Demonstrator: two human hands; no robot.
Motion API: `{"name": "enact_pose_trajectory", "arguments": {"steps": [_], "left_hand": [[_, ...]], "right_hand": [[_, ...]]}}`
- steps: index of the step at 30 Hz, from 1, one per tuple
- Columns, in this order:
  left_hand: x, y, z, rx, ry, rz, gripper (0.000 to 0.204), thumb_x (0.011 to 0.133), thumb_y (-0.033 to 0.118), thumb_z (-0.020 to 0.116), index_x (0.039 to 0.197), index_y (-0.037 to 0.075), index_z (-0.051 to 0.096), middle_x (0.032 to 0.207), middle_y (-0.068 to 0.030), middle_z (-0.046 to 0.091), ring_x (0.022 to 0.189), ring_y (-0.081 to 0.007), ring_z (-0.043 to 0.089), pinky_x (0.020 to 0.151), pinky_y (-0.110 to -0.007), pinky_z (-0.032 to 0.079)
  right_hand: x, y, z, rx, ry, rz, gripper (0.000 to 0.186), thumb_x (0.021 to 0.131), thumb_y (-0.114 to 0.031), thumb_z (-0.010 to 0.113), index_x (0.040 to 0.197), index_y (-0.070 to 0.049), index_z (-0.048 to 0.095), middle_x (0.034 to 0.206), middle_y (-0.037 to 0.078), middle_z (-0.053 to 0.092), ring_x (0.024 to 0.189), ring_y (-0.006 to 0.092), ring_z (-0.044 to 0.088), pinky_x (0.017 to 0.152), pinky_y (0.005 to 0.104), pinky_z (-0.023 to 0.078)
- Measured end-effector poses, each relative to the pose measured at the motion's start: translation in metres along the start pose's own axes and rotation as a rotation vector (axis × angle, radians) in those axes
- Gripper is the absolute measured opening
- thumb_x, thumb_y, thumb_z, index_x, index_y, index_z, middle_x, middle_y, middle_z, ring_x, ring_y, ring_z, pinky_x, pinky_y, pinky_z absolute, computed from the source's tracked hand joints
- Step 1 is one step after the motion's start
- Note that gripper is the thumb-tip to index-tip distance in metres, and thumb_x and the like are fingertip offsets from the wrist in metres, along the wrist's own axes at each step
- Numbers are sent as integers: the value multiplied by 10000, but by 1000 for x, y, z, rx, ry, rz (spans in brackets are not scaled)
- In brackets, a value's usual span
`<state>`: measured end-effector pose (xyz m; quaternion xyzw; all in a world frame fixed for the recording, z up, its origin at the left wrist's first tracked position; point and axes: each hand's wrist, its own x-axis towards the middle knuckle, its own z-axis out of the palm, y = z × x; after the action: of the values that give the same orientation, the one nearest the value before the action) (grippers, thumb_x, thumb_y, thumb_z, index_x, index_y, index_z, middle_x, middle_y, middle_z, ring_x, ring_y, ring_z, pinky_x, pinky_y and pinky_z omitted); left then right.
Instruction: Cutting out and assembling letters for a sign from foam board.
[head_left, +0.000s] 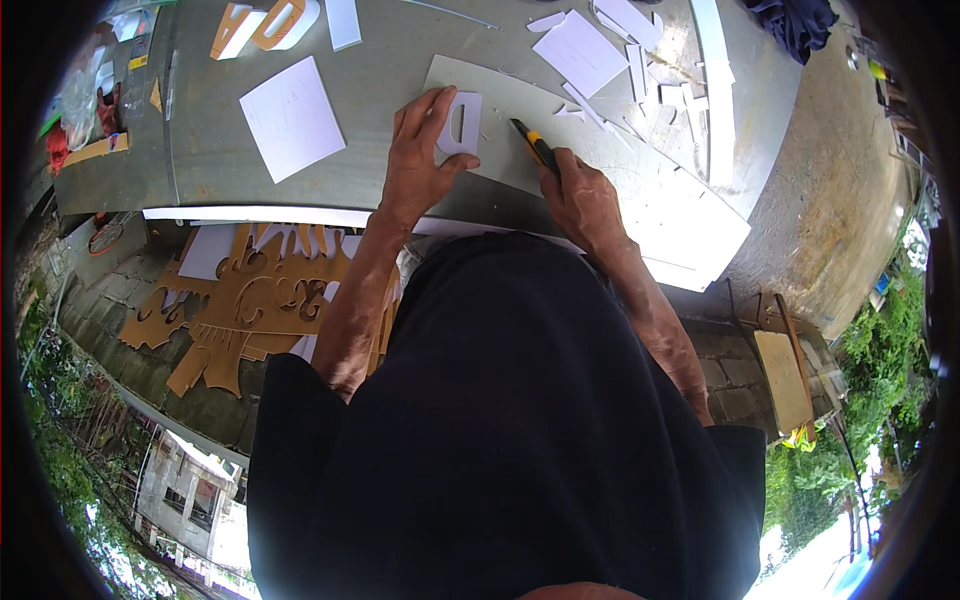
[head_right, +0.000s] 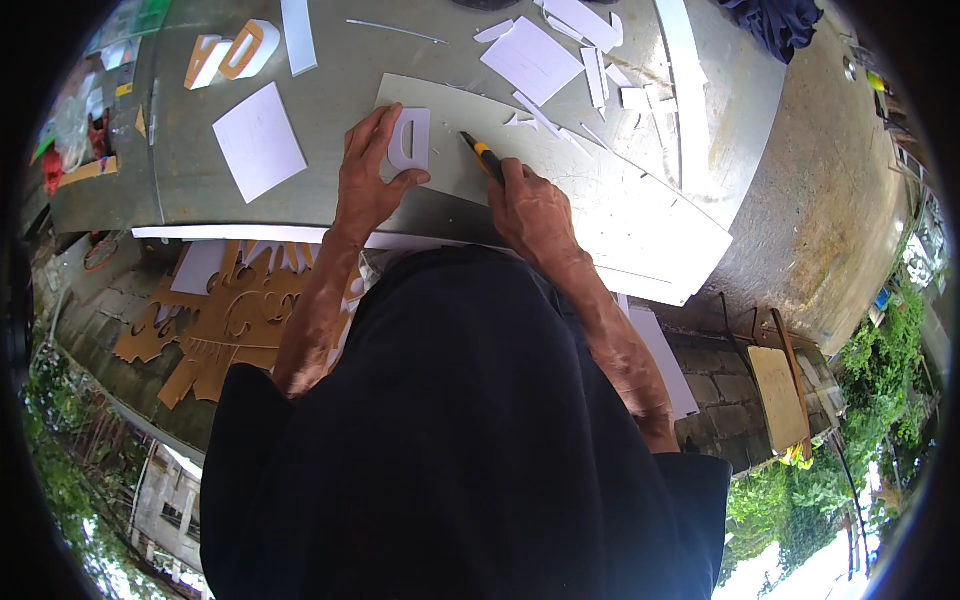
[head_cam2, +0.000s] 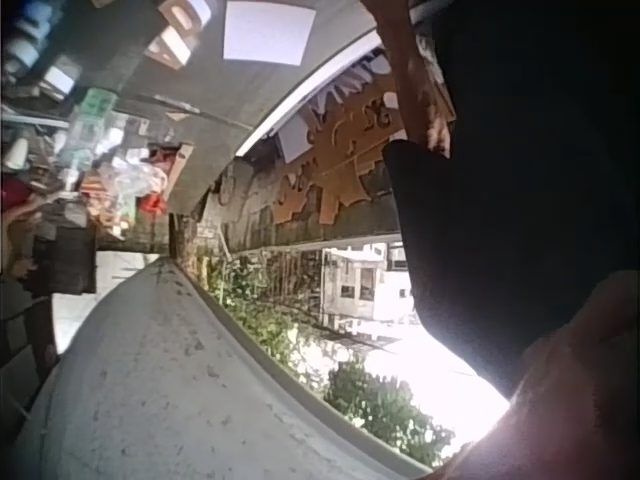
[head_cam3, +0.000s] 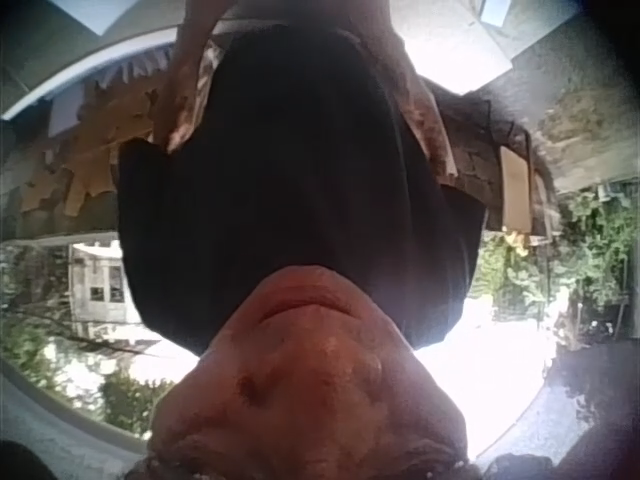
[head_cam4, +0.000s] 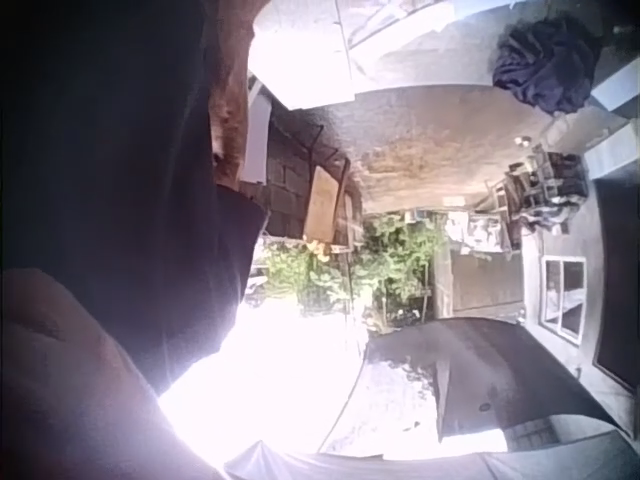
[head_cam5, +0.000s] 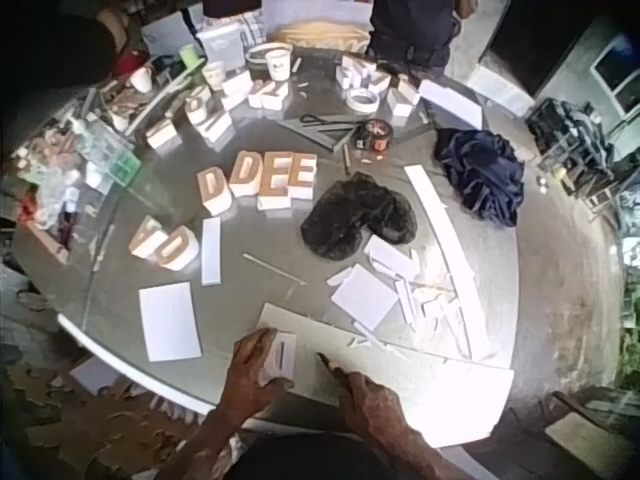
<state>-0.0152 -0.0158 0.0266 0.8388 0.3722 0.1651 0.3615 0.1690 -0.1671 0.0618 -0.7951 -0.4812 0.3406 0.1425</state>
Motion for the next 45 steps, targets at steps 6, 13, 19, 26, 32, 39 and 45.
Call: {"name": "enact_pose_trajectory", "arguments": {"steps": [6, 13, 19, 26, 32, 39, 45], "left_hand": [[-21, -24, -23, -162, 317, -221, 576, 807, 39, 806, 1353, 102, 636, 1279, -118, 609, 1159, -276, 601, 822, -360, 586], [-41, -96, -78, 271, 594, -597, 569, 814, 151, 802, 1344, 43, 624, 1182, -155, 639, 1102, -287, 608, 919, -419, 522], [-41, -135, -118, 476, 629, -599, 712, 774, 286, 835, 1366, -18, 584, 1280, -223, 612, 1220, -349, 556, 1046, -471, 450], [-22, -118, -109, 153, 581, -468, 648, 788, 232, 832, 1353, 8, 610, 1201, -169, 662, 1051, -278, 667, 788, -386, 602], [12, -107, -103, 114, 534, -385, 675, 772, 194, 849, 1370, 14, 592, 1185, -162, 672, 1037, -264, 677, 792, -375, 608], [25, -110, -101, 22, 518, -320, 657, 784, 196, 848, 1349, -25, 596, 1164, -170, 686, 1009, -255, 693, 798, -358, 614], [23, -114, -97, -128, 428, -386, 615, 823, 156, 825, 1363, -28, 597, 1181, -150, 698, 1001, -226, 686, 845, -361, 587]], "right_hand": [[-10, 16, -14, -106, 227, 109, 388, 951, -240, 667, 1239, -20, 531, 1017, 205, 657, 866, 414, 676, 738, 523, 548], [7, -7, -9, -145, 348, -321, 531, 829, -123, 755, 1310, -43, 545, 1285, 169, 544, 1177, 367, 542, 993, 473, 468], [41, -47, 20, -218, 167, -560, 727, 755, -138, 827, 1387, -63, 476, 1445, 183, 452, 1350, 383, 453, 1090, 489, 431], [47, -44, 33, -278, 147, -573, 802, 742, -206, 851, 1430, -85, 455, 1514, 185, 401, 1405, 379, 409, 1137, 511, 381], [51, -44, 32, -196, 167, -521, 929, 728, -197, 868, 1505, -85, 372, 1543, 185, 372, 1387, 379, 419, 1140, 514, 370], [58, -32, 29, -93, 87, -413, 1080, 725, -180, 876, 1587, -79, 234, 1549, 196, 367, 1390, 381, 403, 1189, 468, 338], [51, -37, 37, -97, 89, -337, 1112, 726, -222, 899, 1596, -98, 218, 1543, 188, 389, 1410, 372, 387, 1228, 443, 313]]}}
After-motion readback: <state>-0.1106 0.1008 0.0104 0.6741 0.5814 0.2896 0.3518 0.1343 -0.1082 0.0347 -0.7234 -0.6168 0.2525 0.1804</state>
